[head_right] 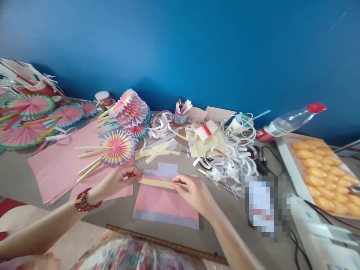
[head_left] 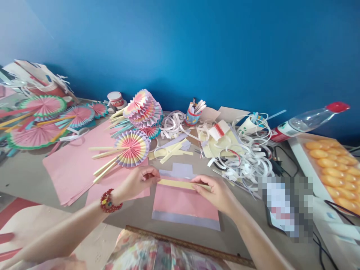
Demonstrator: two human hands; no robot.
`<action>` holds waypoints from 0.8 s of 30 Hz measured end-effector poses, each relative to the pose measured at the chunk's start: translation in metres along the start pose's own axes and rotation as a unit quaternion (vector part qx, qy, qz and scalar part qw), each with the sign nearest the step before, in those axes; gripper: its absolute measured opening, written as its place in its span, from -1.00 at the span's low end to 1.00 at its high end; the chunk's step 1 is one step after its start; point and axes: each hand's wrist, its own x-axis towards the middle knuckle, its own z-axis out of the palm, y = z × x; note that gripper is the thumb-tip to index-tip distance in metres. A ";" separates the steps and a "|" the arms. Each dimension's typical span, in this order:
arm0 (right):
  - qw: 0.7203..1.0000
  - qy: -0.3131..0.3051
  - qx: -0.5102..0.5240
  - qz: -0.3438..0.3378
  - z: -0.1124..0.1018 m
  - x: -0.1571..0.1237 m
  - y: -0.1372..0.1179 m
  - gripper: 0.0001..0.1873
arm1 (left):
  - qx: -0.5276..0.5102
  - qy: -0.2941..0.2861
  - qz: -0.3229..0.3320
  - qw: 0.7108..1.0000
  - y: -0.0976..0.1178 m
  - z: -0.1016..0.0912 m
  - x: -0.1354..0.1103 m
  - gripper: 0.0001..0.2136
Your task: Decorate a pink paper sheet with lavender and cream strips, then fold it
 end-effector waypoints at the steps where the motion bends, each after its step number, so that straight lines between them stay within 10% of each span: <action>1: 1.000 0.002 -0.001 0.001 0.002 -0.001 0.001 -0.81 | 0.007 0.006 0.002 1.000 -0.001 0.000 -0.001 -0.79; 24: 0.979 0.077 -0.186 -0.031 0.025 -0.004 0.029 -0.77 | 0.204 0.063 0.071 0.974 -0.016 0.013 0.001 -0.89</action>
